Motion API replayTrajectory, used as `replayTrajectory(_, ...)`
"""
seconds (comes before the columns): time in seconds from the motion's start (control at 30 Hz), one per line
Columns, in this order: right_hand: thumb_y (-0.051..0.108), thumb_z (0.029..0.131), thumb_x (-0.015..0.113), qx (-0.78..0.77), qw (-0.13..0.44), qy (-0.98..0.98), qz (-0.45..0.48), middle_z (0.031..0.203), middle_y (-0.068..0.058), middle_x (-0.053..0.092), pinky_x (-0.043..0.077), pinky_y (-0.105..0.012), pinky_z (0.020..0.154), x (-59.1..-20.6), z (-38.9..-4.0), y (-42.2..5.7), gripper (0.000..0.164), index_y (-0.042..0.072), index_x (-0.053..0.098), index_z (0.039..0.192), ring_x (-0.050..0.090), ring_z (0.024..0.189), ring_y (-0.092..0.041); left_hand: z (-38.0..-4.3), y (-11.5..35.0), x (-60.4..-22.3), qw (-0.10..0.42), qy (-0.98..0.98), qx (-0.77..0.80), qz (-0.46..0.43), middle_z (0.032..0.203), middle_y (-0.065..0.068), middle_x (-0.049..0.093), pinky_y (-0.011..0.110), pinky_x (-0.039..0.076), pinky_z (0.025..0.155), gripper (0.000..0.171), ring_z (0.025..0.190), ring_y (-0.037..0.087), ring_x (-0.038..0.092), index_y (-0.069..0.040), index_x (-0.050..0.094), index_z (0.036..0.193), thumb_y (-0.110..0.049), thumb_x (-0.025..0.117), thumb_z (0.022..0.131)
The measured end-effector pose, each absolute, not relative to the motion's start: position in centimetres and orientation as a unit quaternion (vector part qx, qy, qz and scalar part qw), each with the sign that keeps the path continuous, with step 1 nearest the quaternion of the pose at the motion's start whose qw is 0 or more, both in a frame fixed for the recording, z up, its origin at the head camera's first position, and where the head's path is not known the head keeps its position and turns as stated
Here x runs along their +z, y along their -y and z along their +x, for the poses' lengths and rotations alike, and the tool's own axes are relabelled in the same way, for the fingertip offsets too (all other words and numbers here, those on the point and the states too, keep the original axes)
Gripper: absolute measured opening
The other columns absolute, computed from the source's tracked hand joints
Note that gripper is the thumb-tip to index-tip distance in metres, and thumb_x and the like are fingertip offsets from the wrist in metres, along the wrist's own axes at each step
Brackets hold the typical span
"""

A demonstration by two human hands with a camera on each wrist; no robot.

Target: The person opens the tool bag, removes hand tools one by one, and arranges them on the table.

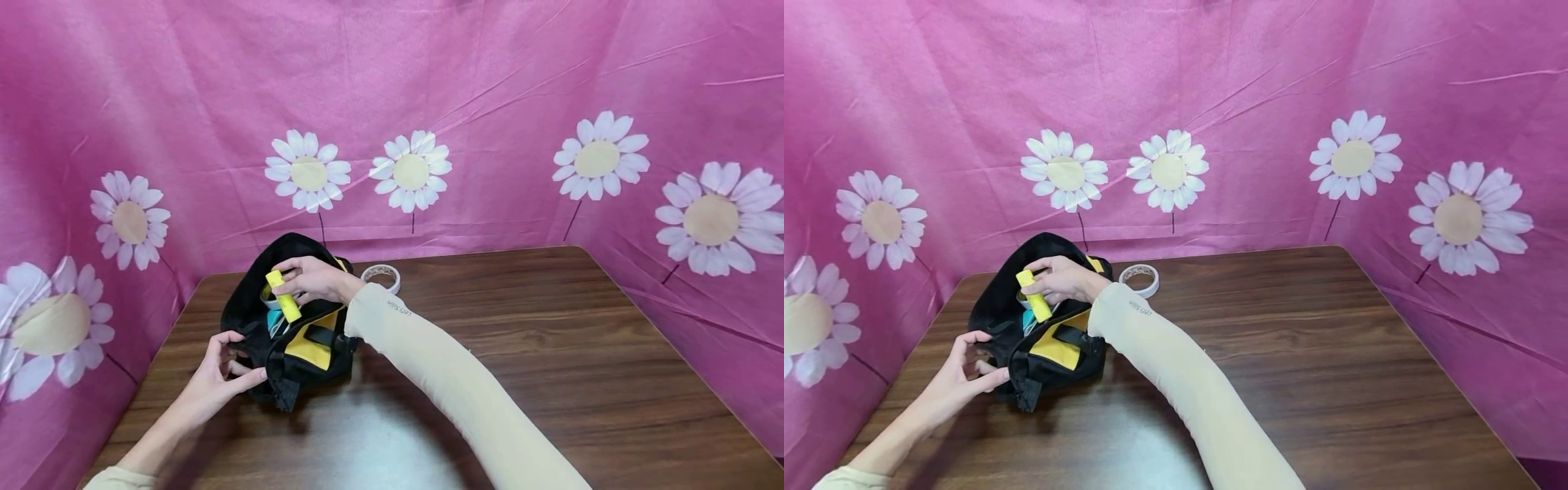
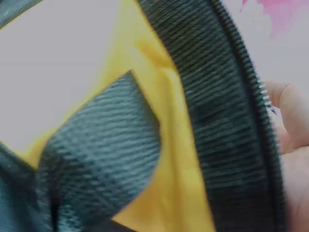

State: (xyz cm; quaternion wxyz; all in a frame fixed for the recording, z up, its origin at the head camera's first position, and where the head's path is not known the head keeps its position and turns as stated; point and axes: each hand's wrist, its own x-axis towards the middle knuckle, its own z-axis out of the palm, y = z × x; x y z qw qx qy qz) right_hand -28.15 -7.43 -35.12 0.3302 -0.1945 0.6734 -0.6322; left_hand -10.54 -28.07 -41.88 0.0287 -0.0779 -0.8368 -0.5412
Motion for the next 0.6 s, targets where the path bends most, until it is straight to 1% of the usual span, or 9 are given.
replayTrajectory(0.1, 0.006, 0.093, 0.074, -0.636, 0.327, -0.671, -0.197, 0.113, -0.006, 0.063, 0.060, -0.039, 0.080, -34.3, -28.2, 7.3, 0.056, 0.007, 0.052, 0.145, 0.067, 0.094, -0.018, -10.6, 28.1, -41.8, 0.026, 0.838, -0.539, -0.080, 0.113, 0.019, 0.051, 0.025, 0.052, 0.067, 0.068, 0.079, 0.013, 0.069, -0.007, 0.027, 0.134, -0.003, 0.077, 0.089)
replayTrajectory(0.27, 0.006, 0.093, 0.074, -0.644, 0.319, -0.666, -0.198, 0.114, -0.007, 0.063, 0.060, -0.039, 0.081, -33.2, -28.2, 6.6, 0.056, 0.008, 0.053, 0.145, 0.067, 0.095, -0.018, -10.7, 28.2, -42.1, 0.028, 0.828, -0.550, -0.103, 0.107, 0.016, 0.056, 0.025, 0.053, 0.065, 0.067, 0.078, 0.015, 0.069, -0.005, 0.028, 0.133, 0.001, 0.076, 0.087)
replayTrajectory(0.37, 0.006, 0.092, 0.075, -0.656, 0.306, -0.662, -0.196, 0.116, -0.008, 0.063, 0.060, -0.040, 0.082, -32.5, -28.1, 5.9, 0.053, 0.009, 0.056, 0.142, 0.068, 0.095, -0.020, -10.9, 28.4, -42.3, 0.020, 0.812, -0.571, -0.121, 0.104, 0.010, 0.059, 0.025, 0.053, 0.062, 0.069, 0.072, 0.016, 0.068, -0.005, 0.027, 0.135, 0.005, 0.075, 0.087)
replayTrajectory(0.47, 0.007, 0.093, 0.075, -0.671, 0.300, -0.650, -0.195, 0.118, -0.009, 0.062, 0.060, -0.040, 0.083, -31.6, -27.9, 5.3, 0.049, 0.011, 0.058, 0.138, 0.068, 0.097, -0.021, -11.0, 28.5, -42.3, 0.002, 0.786, -0.603, -0.136, 0.103, 0.001, 0.061, 0.026, 0.053, 0.060, 0.071, 0.067, 0.015, 0.067, -0.006, 0.024, 0.136, 0.010, 0.073, 0.087)
replayTrajectory(0.53, 0.008, 0.093, 0.075, -0.674, 0.301, -0.645, -0.197, 0.120, -0.008, 0.062, 0.059, -0.039, 0.083, -31.0, -27.7, 4.8, 0.047, 0.012, 0.059, 0.137, 0.067, 0.098, -0.021, -11.1, 28.6, -42.3, -0.012, 0.769, -0.622, -0.146, 0.104, -0.004, 0.063, 0.026, 0.054, 0.061, 0.071, 0.067, 0.015, 0.067, -0.007, 0.023, 0.136, 0.012, 0.071, 0.087)
replayTrajectory(0.6, 0.009, 0.094, 0.074, -0.673, 0.304, -0.643, -0.203, 0.121, -0.009, 0.062, 0.059, -0.039, 0.083, -30.4, -27.5, 4.3, 0.047, 0.013, 0.058, 0.138, 0.067, 0.100, -0.022, -11.2, 28.6, -42.2, -0.022, 0.756, -0.635, -0.154, 0.105, -0.006, 0.064, 0.027, 0.055, 0.061, 0.071, 0.069, 0.016, 0.069, -0.009, 0.023, 0.136, 0.013, 0.069, 0.087)
